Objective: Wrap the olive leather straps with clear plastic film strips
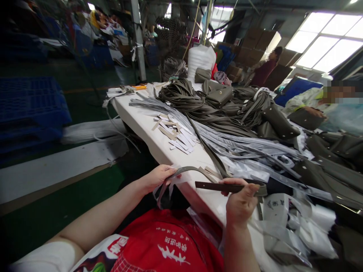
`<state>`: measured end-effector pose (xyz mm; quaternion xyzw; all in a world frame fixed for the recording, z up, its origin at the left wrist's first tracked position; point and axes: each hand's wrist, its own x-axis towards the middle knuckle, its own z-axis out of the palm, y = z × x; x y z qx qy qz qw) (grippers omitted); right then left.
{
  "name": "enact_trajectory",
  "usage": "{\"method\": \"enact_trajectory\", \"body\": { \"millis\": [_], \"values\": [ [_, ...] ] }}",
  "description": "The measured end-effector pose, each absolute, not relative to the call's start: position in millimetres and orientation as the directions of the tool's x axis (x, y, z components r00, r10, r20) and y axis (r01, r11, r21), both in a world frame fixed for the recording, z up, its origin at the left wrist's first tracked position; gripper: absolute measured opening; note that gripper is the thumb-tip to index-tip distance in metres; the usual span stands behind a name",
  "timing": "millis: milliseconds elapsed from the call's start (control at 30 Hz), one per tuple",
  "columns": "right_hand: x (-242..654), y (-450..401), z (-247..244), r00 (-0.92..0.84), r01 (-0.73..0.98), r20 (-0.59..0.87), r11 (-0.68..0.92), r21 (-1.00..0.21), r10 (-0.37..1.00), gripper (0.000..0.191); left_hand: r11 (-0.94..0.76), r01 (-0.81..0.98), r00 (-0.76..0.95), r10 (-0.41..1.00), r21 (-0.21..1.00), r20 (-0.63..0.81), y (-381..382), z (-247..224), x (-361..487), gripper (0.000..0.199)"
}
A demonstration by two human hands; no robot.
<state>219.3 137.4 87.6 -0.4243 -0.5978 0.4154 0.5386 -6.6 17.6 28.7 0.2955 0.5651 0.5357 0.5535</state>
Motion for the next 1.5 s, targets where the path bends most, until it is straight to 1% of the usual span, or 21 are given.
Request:
{"method": "enact_trajectory", "body": {
  "millis": [67, 200, 300, 400, 467, 567, 700, 800, 867, 933, 1000, 1033, 1100, 1167, 1233, 1267, 1300, 1433, 1500],
  "values": [
    [219, 140, 91, 0.018, -0.015, 0.33, 0.33, -0.944, 0.944, 0.072, 0.254, -0.261, -0.205, 0.928, 0.931, -0.31, 18, 26, -7, 0.057],
    [212, 141, 86, 0.053, -0.08, 0.341, 0.345, -0.935, 0.938, 0.069, 0.237, -0.261, -0.179, 0.941, 0.936, -0.288, 17, 24, -4, 0.056],
    [209, 141, 78, 0.041, -0.124, 0.32, 0.323, -0.938, 0.946, 0.07, 0.232, -0.261, -0.151, 0.949, 0.937, -0.276, 17, 26, -3, 0.056],
    [208, 139, 70, -0.001, -0.16, 0.252, 0.249, -0.955, 0.968, 0.069, 0.235, -0.272, -0.141, 0.95, 0.933, -0.28, 16, 29, -1, 0.057],
    [206, 137, 66, -0.044, -0.153, 0.222, 0.213, -0.965, 0.974, 0.068, 0.239, -0.278, -0.134, 0.95, 0.93, -0.284, 16, 32, 1, 0.058],
    [203, 133, 59, -0.115, -0.126, 0.192, 0.177, -0.976, 0.975, 0.067, 0.244, -0.283, -0.124, 0.95, 0.927, -0.288, 17, 34, 5, 0.06],
    [202, 128, 50, -0.24, -0.087, 0.151, 0.134, -0.987, 0.959, 0.066, 0.268, -0.247, -0.111, 0.947, 0.931, -0.301, 18, 29, 9, 0.063],
    [206, 123, 42, -0.337, 0.008, 0.09, 0.098, -0.995, 0.937, 0.069, 0.276, -0.218, -0.124, 0.944, 0.936, -0.307, 17, 23, 8, 0.063],
    [211, 118, 35, -0.406, 0.104, 0.002, 0.049, -0.993, 0.914, 0.068, 0.277, -0.21, -0.122, 0.944, 0.938, -0.306, 14, 19, 7, 0.062],
    [215, 110, 25, -0.463, 0.204, -0.121, -0.027, -0.979, 0.878, 0.065, 0.279, -0.211, -0.112, 0.945, 0.937, -0.307, 11, 15, 8, 0.061],
    [217, 100, 15, -0.504, 0.292, -0.222, -0.078, -0.953, 0.834, 0.066, 0.294, -0.208, -0.092, 0.944, 0.933, -0.318, 8, 11, 11, 0.061],
    [217, 96, 11, -0.515, 0.33, -0.245, -0.074, -0.941, 0.822, 0.068, 0.303, -0.199, -0.079, 0.943, 0.932, -0.323, 8, 10, 14, 0.06],
    [216, 89, 5, -0.543, 0.401, -0.235, 0.003, -0.916, 0.806, 0.071, 0.312, -0.179, -0.051, 0.944, 0.933, -0.326, 8, 8, 20, 0.06],
    [214, 85, 2, -0.583, 0.456, -0.166, 0.152, -0.877, 0.795, 0.072, 0.309, -0.167, -0.037, 0.947, 0.936, -0.319, 9, 7, 28, 0.059],
    [211, 83, 1, -0.648, 0.456, -0.064, 0.32, -0.83, 0.759, 0.068, 0.311, -0.163, -0.036, 0.946, 0.936, -0.321, 11, 6, 34, 0.059],
    [209, 82, 1, -0.68, 0.44, -0.03, 0.375, -0.816, 0.733, 0.065, 0.313, -0.165, -0.04, 0.945, 0.935, -0.324, 11, 5, 36, 0.059],
    [208, 82, 1, -0.705, 0.426, -0.023, 0.397, -0.813, 0.709, 0.062, 0.312, -0.169, -0.042, 0.945, 0.935, -0.323, 12, 4, 38, 0.059],
    [212, 89, 6, -0.749, 0.452, -0.127, 0.362, -0.815, 0.65, 0.057, 0.277, -0.165, -0.022, 0.958, 0.947, -0.284, 14, 6, 28, 0.06],
    [222, 100, 19, -0.761, 0.452, -0.102, 0.411, -0.792, 0.641, 0.05, 0.233, -0.101, -0.046, 0.97, 0.967, -0.238, 17, 11, 12, 0.059]
  ]
}}
